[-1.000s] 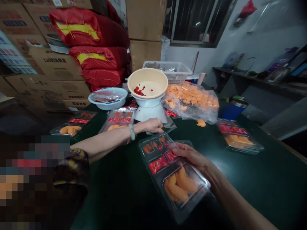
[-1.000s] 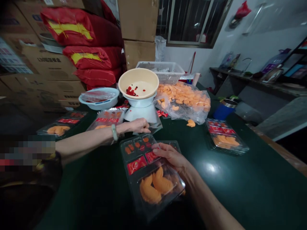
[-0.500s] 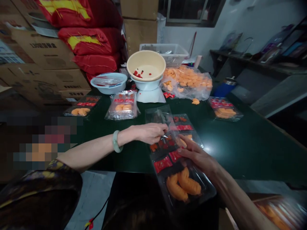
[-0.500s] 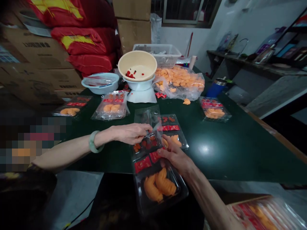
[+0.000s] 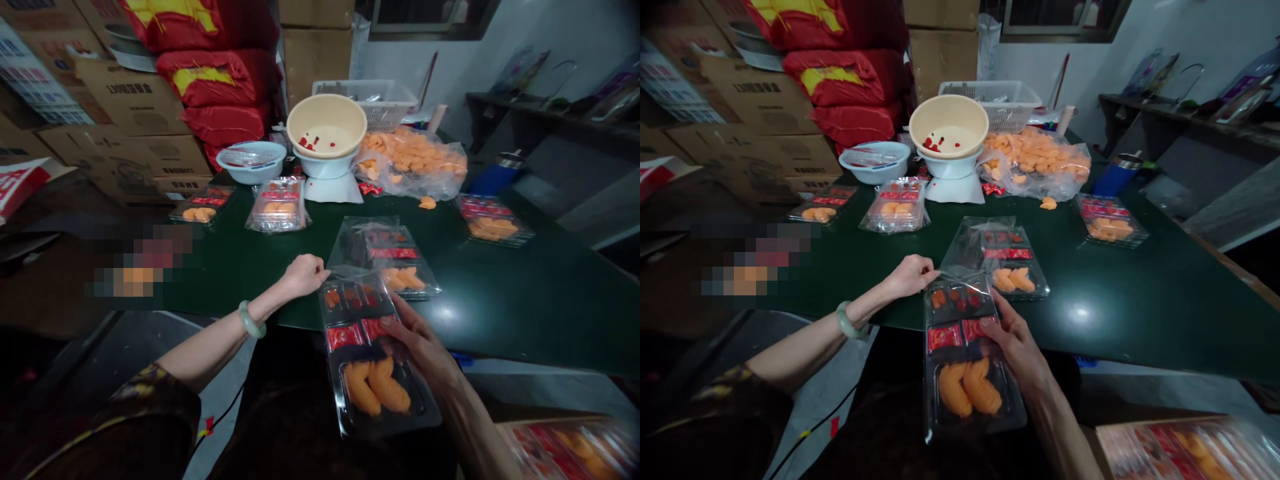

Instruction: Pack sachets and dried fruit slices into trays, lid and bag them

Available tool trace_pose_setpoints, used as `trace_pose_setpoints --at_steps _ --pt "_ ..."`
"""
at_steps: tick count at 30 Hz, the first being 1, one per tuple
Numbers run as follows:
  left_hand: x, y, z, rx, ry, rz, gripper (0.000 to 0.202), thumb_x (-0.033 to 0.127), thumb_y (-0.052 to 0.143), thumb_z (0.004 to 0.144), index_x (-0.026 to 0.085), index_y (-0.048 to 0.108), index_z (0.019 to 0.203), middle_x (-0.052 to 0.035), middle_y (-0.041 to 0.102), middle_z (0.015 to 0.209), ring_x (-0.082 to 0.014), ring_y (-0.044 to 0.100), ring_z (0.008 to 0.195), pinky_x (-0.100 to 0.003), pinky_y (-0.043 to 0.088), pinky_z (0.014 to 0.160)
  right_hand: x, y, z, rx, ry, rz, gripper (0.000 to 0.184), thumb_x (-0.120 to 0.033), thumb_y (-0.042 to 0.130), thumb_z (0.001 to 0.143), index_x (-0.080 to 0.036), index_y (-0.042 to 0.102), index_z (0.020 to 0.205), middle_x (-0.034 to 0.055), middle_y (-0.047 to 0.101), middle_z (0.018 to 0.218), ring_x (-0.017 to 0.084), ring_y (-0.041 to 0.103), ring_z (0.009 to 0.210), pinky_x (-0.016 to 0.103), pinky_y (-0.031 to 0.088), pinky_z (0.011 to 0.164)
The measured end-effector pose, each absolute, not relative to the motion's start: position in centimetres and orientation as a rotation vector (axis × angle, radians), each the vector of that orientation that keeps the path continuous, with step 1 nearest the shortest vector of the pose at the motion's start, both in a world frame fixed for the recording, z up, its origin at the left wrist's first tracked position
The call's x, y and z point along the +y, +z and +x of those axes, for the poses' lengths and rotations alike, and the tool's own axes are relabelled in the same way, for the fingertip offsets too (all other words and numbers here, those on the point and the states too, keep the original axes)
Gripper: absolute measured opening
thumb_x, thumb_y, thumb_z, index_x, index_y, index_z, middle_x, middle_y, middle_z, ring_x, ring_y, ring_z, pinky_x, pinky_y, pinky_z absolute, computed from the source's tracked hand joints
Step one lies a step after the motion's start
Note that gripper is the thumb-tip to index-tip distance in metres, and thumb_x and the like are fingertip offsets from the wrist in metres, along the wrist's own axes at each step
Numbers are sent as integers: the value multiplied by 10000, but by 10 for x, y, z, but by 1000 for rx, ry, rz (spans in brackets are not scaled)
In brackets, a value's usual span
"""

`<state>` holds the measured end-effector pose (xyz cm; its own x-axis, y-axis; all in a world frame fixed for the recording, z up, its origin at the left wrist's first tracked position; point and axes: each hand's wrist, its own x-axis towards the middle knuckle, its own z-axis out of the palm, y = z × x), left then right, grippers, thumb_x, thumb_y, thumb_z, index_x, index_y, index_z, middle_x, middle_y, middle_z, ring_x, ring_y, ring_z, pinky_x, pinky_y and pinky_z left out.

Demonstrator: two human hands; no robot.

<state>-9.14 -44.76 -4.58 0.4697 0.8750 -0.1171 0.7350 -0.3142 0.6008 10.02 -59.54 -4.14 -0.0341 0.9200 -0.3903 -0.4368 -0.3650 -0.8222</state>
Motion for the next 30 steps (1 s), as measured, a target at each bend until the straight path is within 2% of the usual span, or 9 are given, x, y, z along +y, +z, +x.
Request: trace_pose_setpoints --at_steps 3,6,12,15,19,22,24,27,30 --pt "-443 -51 -98 1081 382 1808 118 177 458 785 145 486 674 6 537 565 -82 512 496 -187 390 503 -596 -43 97 -538 1600 -1088 715 -245 720 682 -305 412 1325 -57 594 635 36 435 398 141 330 367" --pt "-449 -49 -105 949 481 1916 108 105 419 776 140 493 706 12 533 609 -68 495 539 -178 384 542 -597 -46 92 -470 1577 -1052 708 -246 721 679 -317 422 1317 -53 620 663 45 471 407 153 368 390" --pt "-500 -49 -120 1100 691 2401 127 141 364 844 167 432 949 26 495 648 -97 471 545 -211 356 559 -600 -46 73 -322 1482 -1123 640 -280 744 625 -271 495 1215 -10 679 764 140 611 557 248 480 510" --pt "-520 -53 -132 1030 601 2501 95 144 334 865 181 399 925 13 487 687 -105 476 571 -210 356 557 -587 -50 66 -325 1362 -1304 588 -337 746 602 -218 500 1123 -15 650 695 135 573 494 251 457 474" --pt "-511 -57 -147 1143 476 2582 87 145 329 859 179 408 872 9 466 663 -114 463 557 -220 334 537 -550 -58 58 -919 919 -1757 476 -400 657 682 -165 513 1069 21 615 708 158 560 561 303 470 552" --pt "-493 -58 -151 1261 341 2683 99 135 335 833 177 423 817 4 448 635 -126 441 531 -241 297 515 -538 -55 54 -1469 386 -1978 435 -406 558 771 -139 546 1115 159 590 1022 288 571 920 454 459 764" --pt "-484 -58 -152 1266 278 2719 105 134 337 828 176 429 802 -1 453 636 -128 438 528 -246 284 511 -545 -49 56 -1784 210 -1879 590 -460 574 761 -144 476 1249 216 444 1277 365 445 1145 526 413 849" --pt "-480 -55 -152 1201 254 2720 108 134 336 830 172 434 809 -4 465 646 -124 446 541 -240 292 518 -565 -46 63 -2245 230 -1516 772 -474 693 664 -248 390 1337 151 267 1445 394 248 1298 555 375 909" --pt "-481 -48 -150 1097 254 2748 130 116 330 825 168 448 823 -5 473 652 -120 444 555 -234 299 522 -565 -58 67 -2338 237 -1378 447 -367 687 716 -260 565 1133 115 354 1389 348 337 1245 509 401 899"
